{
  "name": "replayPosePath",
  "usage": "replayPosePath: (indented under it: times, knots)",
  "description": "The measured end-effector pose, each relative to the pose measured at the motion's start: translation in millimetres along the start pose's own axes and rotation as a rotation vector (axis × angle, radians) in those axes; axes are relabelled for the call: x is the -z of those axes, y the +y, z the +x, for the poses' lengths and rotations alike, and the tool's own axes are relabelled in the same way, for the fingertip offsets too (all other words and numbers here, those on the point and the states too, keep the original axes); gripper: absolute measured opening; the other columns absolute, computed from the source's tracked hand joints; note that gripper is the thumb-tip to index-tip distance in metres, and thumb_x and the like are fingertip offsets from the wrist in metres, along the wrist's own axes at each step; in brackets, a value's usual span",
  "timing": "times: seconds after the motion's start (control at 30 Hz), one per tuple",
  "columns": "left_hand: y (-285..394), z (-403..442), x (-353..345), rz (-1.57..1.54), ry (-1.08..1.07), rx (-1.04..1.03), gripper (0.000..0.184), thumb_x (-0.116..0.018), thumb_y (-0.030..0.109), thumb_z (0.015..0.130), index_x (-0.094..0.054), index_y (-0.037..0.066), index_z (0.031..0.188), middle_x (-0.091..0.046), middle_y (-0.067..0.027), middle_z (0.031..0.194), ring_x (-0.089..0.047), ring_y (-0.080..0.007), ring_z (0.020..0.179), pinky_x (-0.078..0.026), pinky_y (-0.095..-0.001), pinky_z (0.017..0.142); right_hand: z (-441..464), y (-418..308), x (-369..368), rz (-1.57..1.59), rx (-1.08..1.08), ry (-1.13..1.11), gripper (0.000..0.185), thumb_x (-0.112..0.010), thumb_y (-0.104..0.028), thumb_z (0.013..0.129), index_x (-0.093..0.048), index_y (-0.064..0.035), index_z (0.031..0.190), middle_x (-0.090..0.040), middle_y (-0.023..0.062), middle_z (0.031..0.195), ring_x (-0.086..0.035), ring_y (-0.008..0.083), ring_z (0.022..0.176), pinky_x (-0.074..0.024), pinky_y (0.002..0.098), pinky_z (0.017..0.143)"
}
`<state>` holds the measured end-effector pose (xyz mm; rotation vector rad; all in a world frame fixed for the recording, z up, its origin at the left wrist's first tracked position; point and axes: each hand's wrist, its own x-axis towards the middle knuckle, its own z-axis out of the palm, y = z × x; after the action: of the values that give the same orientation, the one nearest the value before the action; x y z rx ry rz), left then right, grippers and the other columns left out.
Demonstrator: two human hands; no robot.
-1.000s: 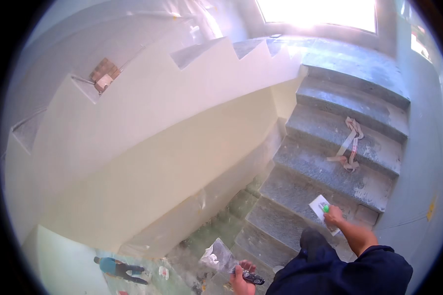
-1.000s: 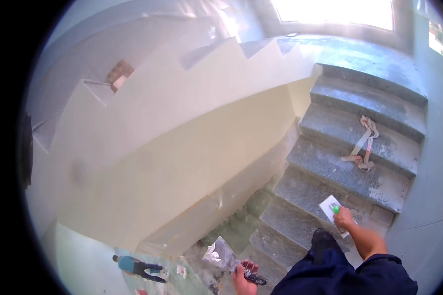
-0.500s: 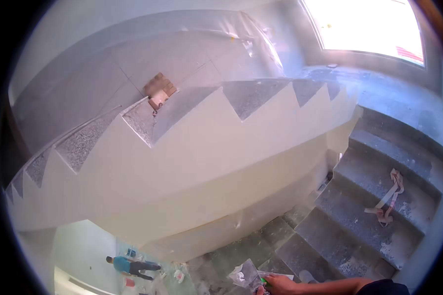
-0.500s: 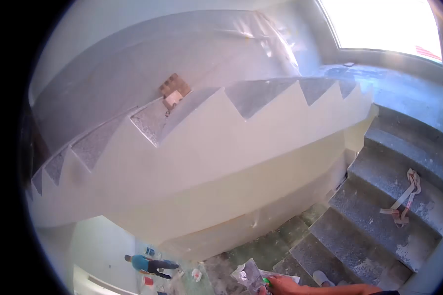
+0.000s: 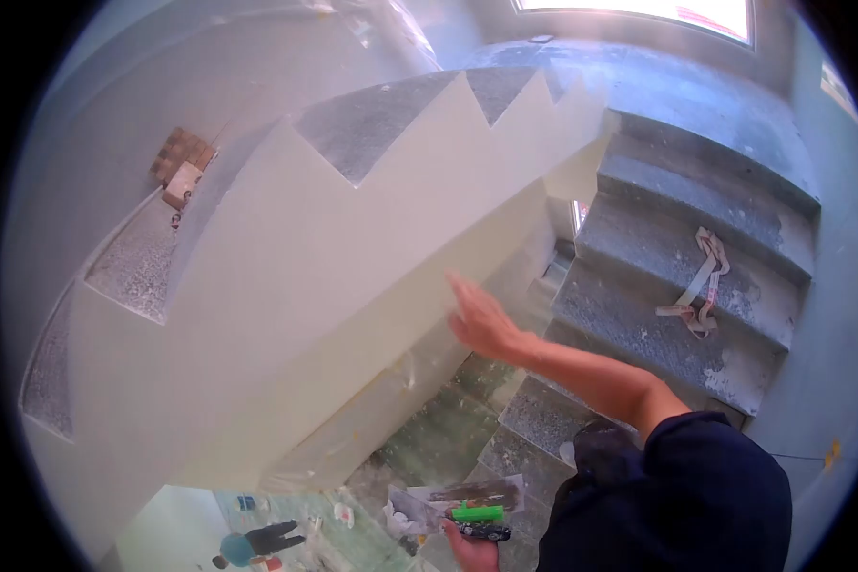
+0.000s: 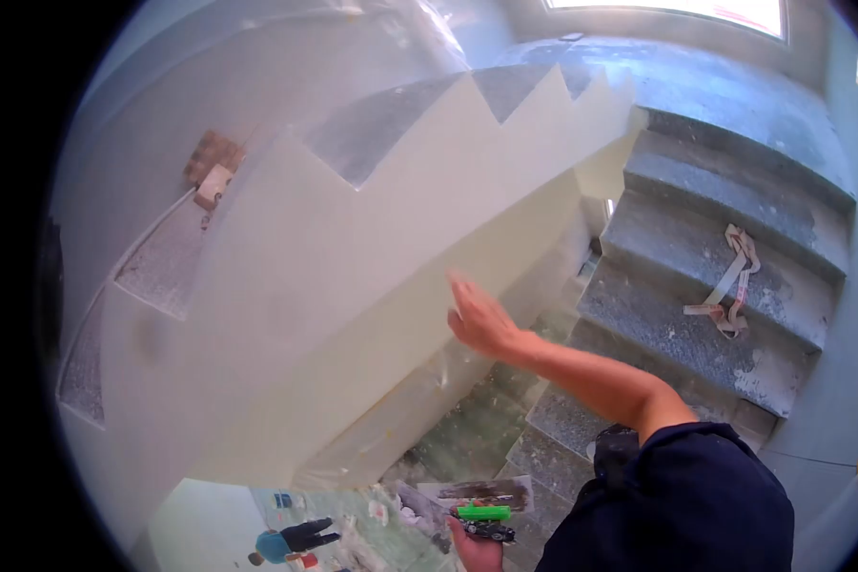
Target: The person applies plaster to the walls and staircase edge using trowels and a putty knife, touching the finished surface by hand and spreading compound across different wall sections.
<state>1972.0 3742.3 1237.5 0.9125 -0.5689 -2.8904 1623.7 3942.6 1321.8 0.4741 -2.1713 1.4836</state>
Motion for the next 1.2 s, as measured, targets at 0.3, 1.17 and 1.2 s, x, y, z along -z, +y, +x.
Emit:
replayPosePath:
  times: [0.3, 1.17, 1.2]
  knots:
    - [9, 11, 13, 0.153, 0.144, -0.122, 0.053, -0.057, 0.045, 0.101, -0.058, 0.004, 0.134, -0.064, -0.0186, 0.130, -0.063, -0.0337, 0.112, -0.056, -0.0480, 0.090, 128, 55, -40, -0.012, 0.134, 0.321, 0.045, -0.054, 0.008, 0.076, -0.043, -0.0010, 0.118, -0.014, 0.0424, 0.156, -0.017, 0.0582, 0.147, -0.0222, 0.0571, 0.121]
    - [-35, 2, -115, 0.330, 0.304, -0.259, 0.051, -0.051, 0.049, 0.104, -0.056, 0.007, 0.133, -0.065, -0.0144, 0.125, -0.064, -0.0328, 0.109, -0.054, -0.0513, 0.093, 120, 62, 8, 0.014, 0.213, 0.119, 0.036, -0.063, 0.000, 0.080, -0.047, -0.0040, 0.112, -0.014, 0.0391, 0.158, -0.019, 0.0569, 0.147, -0.0252, 0.0589, 0.119]
    - [-36, -2, -121, 0.355, 0.303, -0.260, 0.052, -0.051, 0.049, 0.104, -0.056, 0.007, 0.133, -0.065, -0.0146, 0.126, -0.064, -0.0330, 0.110, -0.054, -0.0515, 0.092, 128, 70, 14, 0.003, 0.186, 0.144, 0.036, -0.063, 0.000, 0.080, -0.047, -0.0043, 0.112, -0.013, 0.0390, 0.159, -0.019, 0.0567, 0.147, -0.0253, 0.0585, 0.119]
